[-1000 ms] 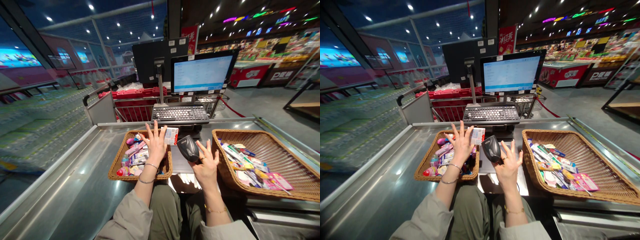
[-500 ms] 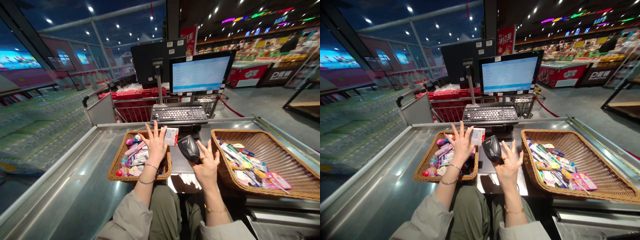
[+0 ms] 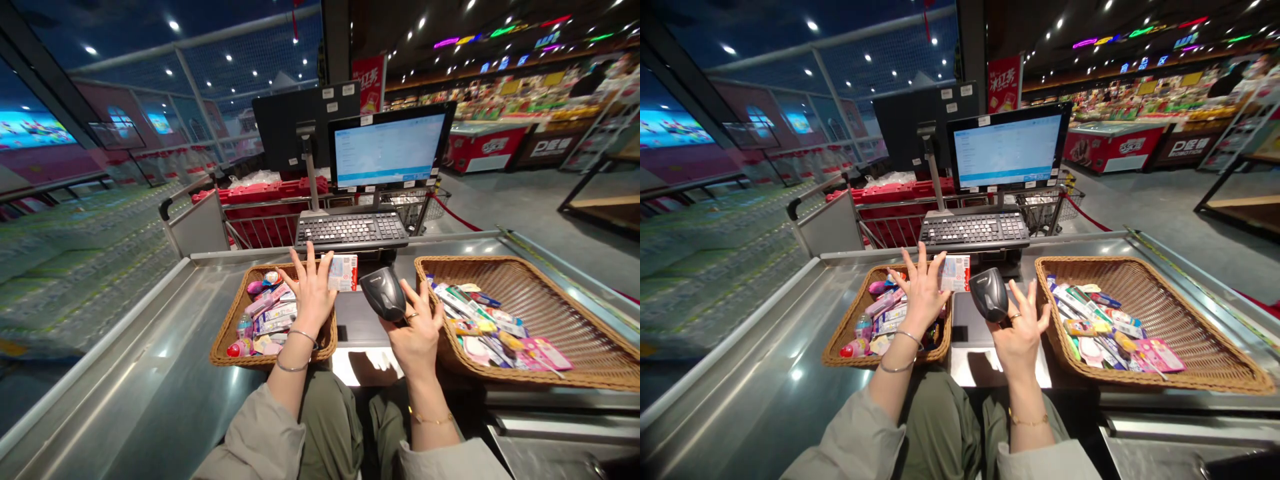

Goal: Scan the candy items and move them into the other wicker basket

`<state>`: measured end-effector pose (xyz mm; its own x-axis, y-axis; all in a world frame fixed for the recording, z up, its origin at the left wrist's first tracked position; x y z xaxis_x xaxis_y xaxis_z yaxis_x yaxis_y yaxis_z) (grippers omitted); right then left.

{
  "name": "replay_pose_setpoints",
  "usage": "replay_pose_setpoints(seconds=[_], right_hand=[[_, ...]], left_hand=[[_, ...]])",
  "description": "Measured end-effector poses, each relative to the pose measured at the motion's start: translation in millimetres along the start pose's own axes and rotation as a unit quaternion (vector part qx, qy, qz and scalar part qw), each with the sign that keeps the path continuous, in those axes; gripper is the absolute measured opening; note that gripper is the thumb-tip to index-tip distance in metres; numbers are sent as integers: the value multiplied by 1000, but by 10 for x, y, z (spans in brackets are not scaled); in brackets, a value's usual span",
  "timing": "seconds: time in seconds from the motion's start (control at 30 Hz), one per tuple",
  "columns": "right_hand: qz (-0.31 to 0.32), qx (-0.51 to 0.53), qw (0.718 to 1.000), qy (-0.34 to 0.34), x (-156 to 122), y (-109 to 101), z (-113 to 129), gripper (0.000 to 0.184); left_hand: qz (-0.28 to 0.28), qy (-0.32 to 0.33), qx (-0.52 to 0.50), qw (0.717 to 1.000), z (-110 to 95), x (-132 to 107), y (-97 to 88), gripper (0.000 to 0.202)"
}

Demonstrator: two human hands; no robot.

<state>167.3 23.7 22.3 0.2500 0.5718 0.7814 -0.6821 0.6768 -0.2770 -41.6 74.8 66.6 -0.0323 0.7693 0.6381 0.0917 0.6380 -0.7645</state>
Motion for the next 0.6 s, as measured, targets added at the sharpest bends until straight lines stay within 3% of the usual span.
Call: replay_pose_setpoints(seconds=[0.6], right_hand=[[-46, -10, 998, 38, 39, -236, -257, 35]], left_hand=[[1, 14, -28, 1000, -391, 49, -32, 87]])
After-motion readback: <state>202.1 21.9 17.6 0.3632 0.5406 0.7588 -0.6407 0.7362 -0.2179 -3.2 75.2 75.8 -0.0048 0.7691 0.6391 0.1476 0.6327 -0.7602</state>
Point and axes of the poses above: each hand's wrist, its own x-axis towards the middle knuckle, its own y-axis out of the palm, z = x × y, the point moved 8 cm from there along x, towards the middle knuckle, and after that the axes turned 5 degrees about -z, right-handed, at the moved point
